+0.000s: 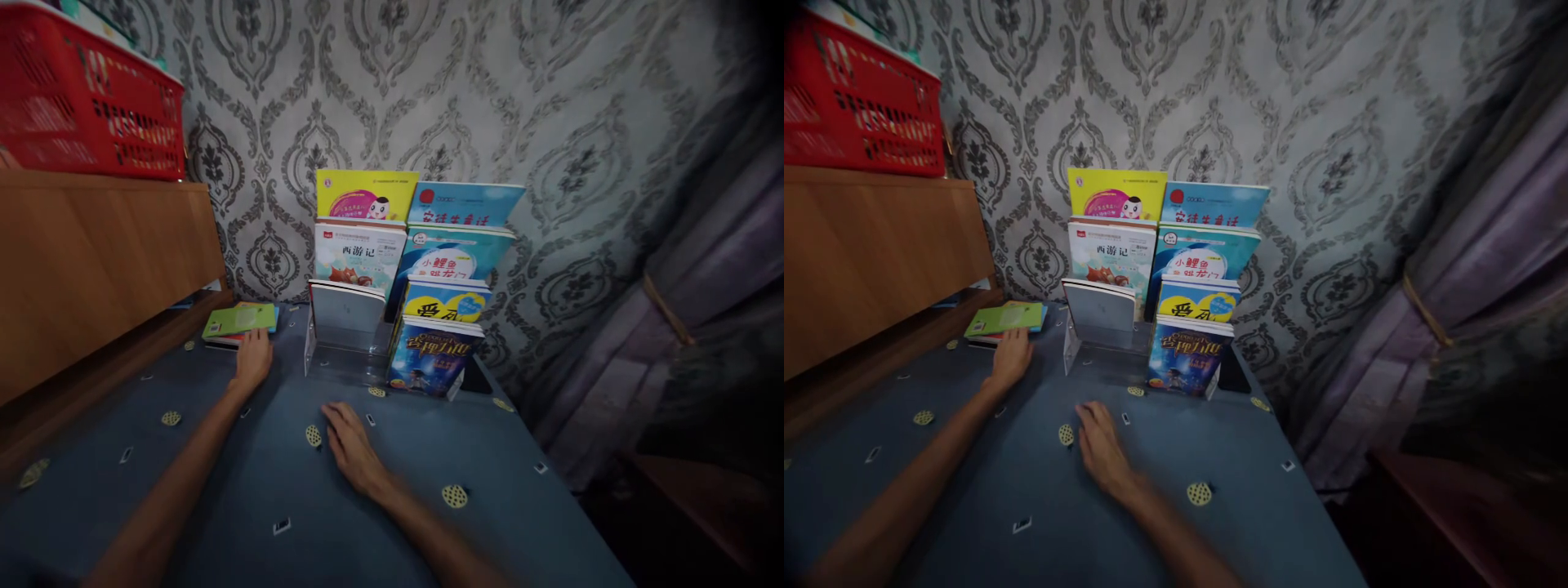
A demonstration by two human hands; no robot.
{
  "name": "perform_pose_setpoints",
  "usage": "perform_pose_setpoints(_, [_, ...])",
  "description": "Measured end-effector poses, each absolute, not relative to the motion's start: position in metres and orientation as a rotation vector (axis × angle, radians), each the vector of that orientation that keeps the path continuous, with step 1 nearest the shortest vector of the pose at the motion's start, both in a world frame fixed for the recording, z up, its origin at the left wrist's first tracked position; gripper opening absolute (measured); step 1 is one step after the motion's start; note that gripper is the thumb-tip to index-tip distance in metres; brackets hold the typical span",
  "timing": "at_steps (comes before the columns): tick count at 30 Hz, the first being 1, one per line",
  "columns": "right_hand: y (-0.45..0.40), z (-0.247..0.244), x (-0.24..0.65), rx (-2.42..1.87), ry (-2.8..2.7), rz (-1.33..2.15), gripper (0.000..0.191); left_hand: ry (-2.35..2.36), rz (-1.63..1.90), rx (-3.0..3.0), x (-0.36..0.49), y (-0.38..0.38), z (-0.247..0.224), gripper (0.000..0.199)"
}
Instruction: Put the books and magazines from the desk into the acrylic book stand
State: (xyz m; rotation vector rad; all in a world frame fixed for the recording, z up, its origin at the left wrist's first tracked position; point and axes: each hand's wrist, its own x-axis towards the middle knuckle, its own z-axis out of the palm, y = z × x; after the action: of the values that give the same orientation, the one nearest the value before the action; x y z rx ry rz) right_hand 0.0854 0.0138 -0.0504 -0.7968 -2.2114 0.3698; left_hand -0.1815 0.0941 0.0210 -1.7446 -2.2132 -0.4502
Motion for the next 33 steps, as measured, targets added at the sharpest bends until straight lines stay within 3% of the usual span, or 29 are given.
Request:
perform_pose_setpoints(11, [0.011,-0.038,0.082,-0.844,-2.274,0.474,0.037,-2.338,-0.288,-1.772,-0.244,0.147,0.006,0.06])
perform_pose_setpoints(20, [0.014,-0.038,0.081,-0.849,-2.279,0.449,0.031,-2.29,-0.308,-1.835,-0.244,0.139,0.008,0.055])
perform_pose_setpoints(26, [0.011,-0.034,0.082,-0.848,-2.3,0.47,0.024,-2.173,-0.084,-1.823,-0.241,0.121,0.013,0.041])
perform_pose_setpoints(33, [0.015,-0.04,0.082,-0.835,-2.292,0.463,0.024,-2.083,0.01,-1.873,-0.231,0.093,0.009,0.043])
